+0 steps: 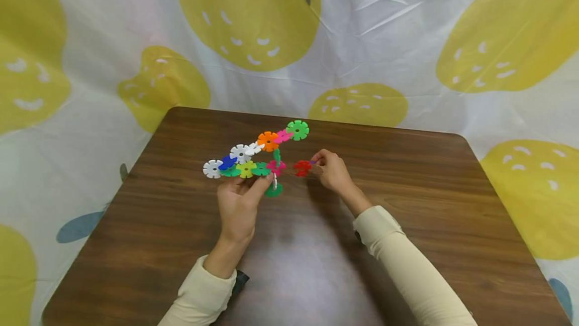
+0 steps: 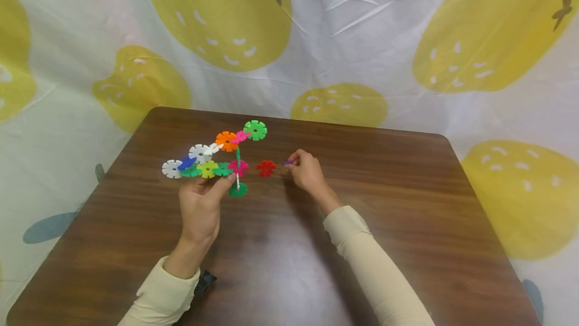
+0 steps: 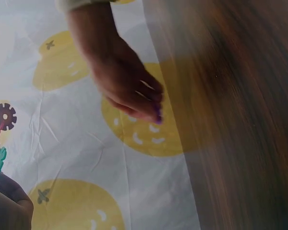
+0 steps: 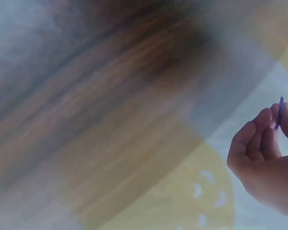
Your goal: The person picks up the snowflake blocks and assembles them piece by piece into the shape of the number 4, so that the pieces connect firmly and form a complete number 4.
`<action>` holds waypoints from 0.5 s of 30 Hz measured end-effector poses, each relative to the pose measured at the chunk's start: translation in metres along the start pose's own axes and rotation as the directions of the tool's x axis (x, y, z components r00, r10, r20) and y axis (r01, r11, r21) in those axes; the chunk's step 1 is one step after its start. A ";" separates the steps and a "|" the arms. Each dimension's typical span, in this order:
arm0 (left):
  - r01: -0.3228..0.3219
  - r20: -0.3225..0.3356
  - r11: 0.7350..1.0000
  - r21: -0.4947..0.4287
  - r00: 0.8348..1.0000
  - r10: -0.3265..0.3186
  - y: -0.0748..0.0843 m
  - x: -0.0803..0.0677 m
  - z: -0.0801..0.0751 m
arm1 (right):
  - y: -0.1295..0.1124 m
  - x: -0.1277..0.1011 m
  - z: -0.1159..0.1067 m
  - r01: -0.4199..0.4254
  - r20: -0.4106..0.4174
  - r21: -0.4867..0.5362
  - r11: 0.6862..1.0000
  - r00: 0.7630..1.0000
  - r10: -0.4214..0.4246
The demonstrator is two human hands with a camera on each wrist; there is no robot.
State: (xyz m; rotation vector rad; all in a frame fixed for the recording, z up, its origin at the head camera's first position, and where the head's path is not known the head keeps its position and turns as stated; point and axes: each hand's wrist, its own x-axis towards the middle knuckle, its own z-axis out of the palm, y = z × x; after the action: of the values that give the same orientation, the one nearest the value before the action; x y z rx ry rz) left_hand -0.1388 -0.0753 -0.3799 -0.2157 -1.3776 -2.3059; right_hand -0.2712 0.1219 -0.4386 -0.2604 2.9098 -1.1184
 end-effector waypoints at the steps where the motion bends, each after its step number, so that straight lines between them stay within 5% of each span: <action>1: 0.003 -0.003 1.000 0.001 1.000 -0.003 0.000 0.000 0.000 | -0.003 -0.003 -0.004 0.000 -0.010 0.024 1.000 1.000 0.000; 9: 0.019 -0.024 1.000 0.011 1.000 -0.019 0.001 -0.001 0.000 | -0.032 -0.030 -0.041 0.020 -0.058 0.153 0.988 0.998 -0.012; 15: 0.014 -0.033 1.000 0.023 0.999 -0.014 0.000 -0.001 0.001 | -0.052 -0.047 -0.064 0.082 -0.120 0.153 0.985 0.991 -0.064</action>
State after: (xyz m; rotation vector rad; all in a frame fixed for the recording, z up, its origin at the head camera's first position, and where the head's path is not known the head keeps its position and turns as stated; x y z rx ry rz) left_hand -0.1378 -0.0744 -0.3794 -0.1605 -1.3933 -2.2932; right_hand -0.2215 0.1340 -0.3585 -0.3122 2.9086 -1.4124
